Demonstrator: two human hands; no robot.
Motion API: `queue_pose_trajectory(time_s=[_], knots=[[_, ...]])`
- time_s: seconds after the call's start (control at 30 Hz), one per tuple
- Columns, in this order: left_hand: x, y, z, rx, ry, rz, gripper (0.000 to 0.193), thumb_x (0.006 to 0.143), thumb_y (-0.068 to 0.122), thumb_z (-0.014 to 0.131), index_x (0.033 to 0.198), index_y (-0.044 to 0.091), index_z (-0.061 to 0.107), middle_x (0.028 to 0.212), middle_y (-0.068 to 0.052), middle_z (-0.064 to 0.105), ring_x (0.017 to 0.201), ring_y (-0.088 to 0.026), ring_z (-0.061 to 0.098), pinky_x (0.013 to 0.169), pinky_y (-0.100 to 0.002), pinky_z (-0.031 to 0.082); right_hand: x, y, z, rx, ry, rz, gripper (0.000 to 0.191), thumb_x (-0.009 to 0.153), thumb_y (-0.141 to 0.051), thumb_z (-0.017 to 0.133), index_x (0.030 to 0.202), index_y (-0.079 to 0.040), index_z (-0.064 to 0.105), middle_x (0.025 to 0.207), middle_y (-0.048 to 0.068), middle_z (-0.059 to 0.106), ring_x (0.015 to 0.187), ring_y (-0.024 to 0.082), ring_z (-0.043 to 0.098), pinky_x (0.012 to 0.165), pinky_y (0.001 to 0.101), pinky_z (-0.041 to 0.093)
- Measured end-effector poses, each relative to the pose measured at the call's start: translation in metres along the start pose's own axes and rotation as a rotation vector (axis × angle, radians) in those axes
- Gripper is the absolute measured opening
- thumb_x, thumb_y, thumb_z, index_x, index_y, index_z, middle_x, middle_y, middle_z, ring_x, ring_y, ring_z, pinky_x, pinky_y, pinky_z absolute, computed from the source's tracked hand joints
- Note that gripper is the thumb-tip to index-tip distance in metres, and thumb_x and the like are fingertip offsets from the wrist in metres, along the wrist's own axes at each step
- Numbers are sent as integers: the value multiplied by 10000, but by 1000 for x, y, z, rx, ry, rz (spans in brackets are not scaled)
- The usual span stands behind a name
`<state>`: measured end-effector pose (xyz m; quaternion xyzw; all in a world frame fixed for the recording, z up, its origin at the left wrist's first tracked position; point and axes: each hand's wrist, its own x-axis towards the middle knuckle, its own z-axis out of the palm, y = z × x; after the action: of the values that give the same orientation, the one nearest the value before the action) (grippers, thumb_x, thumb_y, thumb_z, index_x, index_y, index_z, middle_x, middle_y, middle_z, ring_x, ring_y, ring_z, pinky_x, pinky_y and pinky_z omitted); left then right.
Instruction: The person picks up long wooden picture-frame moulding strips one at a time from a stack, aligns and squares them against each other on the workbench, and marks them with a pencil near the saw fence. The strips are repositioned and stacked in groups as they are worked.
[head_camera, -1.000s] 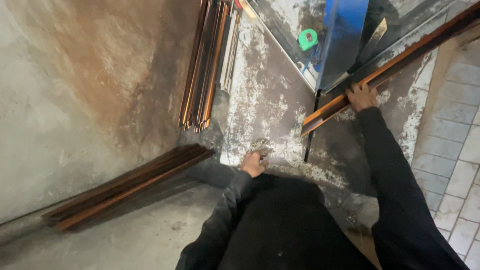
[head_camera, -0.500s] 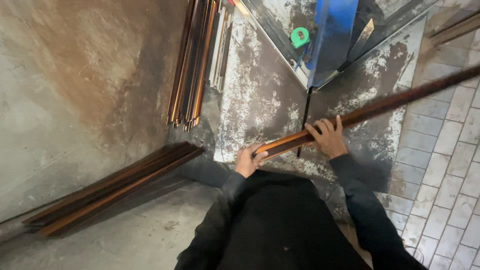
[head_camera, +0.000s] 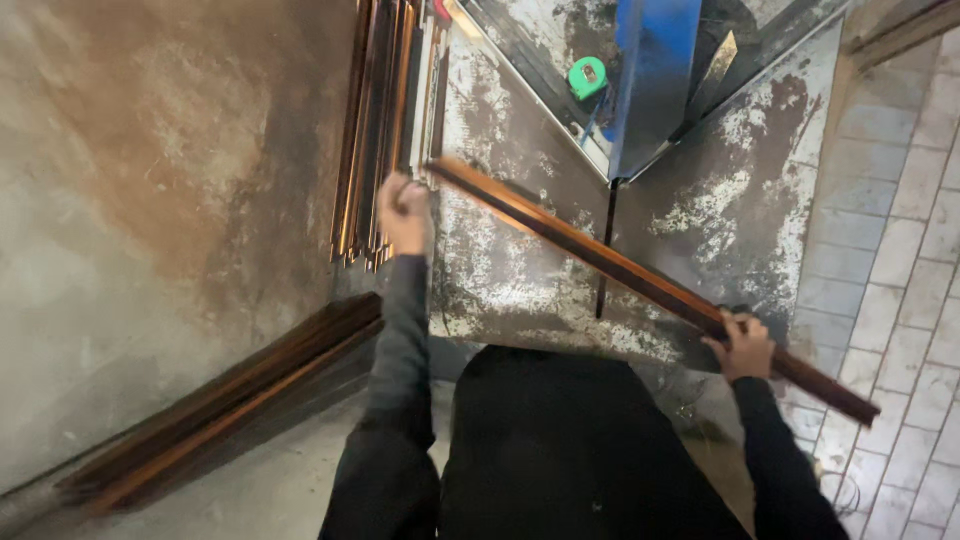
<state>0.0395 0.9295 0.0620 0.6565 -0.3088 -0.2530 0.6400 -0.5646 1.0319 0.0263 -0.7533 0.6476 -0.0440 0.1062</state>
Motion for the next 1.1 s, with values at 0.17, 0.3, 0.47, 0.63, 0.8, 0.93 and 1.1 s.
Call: queue_pose_trajectory(time_s=[0.17,0.3,0.47,0.63,0.8,0.93,1.1], knots=[[-23,-31,106,681,-348,173,919,825,387,808,1602,133,390,1497,-248,498,1397,-458,478,1189,-528,380,-12,-40,22,-27,49,90,694,855,-520,747,1494,-282,618,1312,97,583,1213,358,548,960,556,458],[0,-35,154,1029,-404,-22,1148,691,561,905,1609,240,295,1660,-226,218,1489,-503,222,1158,-661,218,-11,-38,20,52,6,123,711,832,-493,780,1490,-278,617,1303,110,594,1179,354,563,952,545,466],[56,-32,213,1125,-525,-93,1201,624,527,947,1601,308,285,1698,-164,140,1537,-449,116,1186,-708,135,5,-36,32,135,24,134,669,798,-381,811,1436,-251,662,1285,115,623,1172,349,585,970,502,489],[74,-39,244,1145,-488,-202,1181,633,506,932,1616,342,298,1721,-171,143,1576,-424,130,1182,-669,190,29,-33,51,198,26,146,586,864,-361,812,1417,-223,676,1323,104,630,1182,334,580,987,490,493],[85,-46,243,1187,-483,-158,1203,616,549,950,1601,316,299,1699,-173,135,1563,-412,111,1204,-682,138,44,-30,61,132,-8,89,589,818,-339,837,1371,-193,696,1298,100,657,1166,346,599,947,489,499],[101,-49,244,1266,-470,-195,1203,569,566,948,1579,337,336,1710,-162,112,1567,-368,111,1242,-651,116,56,-37,68,206,-11,42,580,857,-334,828,1392,-162,686,1304,123,658,1134,348,605,945,473,502],[123,-49,242,1233,-480,-223,1153,608,519,946,1577,313,357,1705,-157,126,1572,-375,113,1208,-675,159,73,-47,72,244,-33,29,570,867,-333,816,1391,-145,694,1290,126,656,1122,341,610,956,462,507]])
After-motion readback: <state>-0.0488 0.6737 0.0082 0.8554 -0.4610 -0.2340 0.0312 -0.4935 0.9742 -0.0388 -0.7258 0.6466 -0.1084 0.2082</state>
